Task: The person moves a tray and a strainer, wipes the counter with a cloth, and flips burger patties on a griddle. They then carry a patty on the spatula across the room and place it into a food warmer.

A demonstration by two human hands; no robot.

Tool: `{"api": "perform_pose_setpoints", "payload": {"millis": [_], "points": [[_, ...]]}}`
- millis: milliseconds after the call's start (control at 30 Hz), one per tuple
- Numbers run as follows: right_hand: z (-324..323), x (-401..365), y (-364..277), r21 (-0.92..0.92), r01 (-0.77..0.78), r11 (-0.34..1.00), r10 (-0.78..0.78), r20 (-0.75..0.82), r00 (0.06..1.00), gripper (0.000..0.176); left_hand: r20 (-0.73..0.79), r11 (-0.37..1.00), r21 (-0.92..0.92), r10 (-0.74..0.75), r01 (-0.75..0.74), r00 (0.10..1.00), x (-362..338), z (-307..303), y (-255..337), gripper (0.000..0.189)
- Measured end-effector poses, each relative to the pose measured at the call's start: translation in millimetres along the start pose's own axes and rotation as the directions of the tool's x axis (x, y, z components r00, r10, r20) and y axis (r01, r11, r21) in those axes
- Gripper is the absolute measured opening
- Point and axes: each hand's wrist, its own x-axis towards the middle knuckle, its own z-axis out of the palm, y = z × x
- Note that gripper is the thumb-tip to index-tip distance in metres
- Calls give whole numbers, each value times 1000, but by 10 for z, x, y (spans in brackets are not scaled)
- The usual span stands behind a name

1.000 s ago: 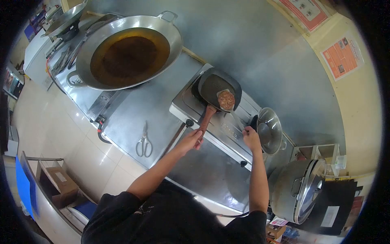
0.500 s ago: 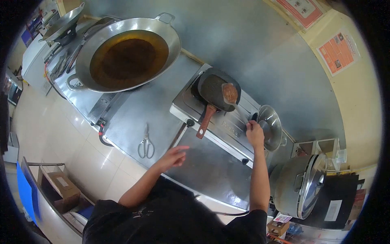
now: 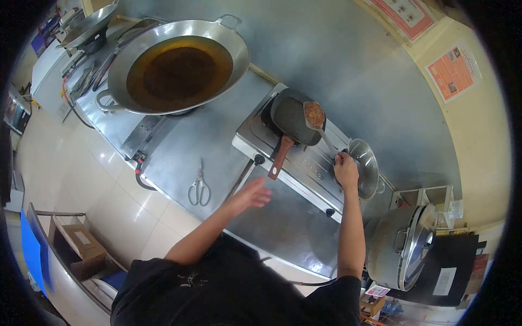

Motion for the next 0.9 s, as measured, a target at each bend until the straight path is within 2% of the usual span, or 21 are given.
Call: {"api": "perform_pose_setpoints", "payload": {"millis": [33, 133, 333, 567, 667, 800, 900], "points": [[12, 7, -8, 4, 9, 1000, -9, -17, 1000, 28, 23, 999, -14, 35, -35, 999, 133, 97, 50, 64], [163, -42, 23, -93, -1, 996, 3, 24, 1000, 29, 47, 997, -59, 47, -44, 998, 363, 307, 216, 42], [223, -96, 42, -31, -9, 999, 9, -17, 1000, 27, -86, 985, 27, 173, -171, 981, 579, 43, 153, 28], [-132, 5, -171, 10, -54, 999, 54, 12, 998, 29, -125, 947, -126, 280, -295, 952, 541, -17, 144, 27], [72, 2, -88, -60, -52, 997, 53, 11, 999, 29, -196, 924, -180, 302, -337, 933, 534, 68, 85, 27], [81, 6, -152, -115, -60, 992, 73, 113, 991, 29, -204, 896, -237, 333, -376, 921, 545, 169, -11, 27], [-14, 18, -185, -46, -30, 998, 32, 38, 999, 28, -209, 888, -266, 327, -376, 922, 561, 229, -5, 26]]}}
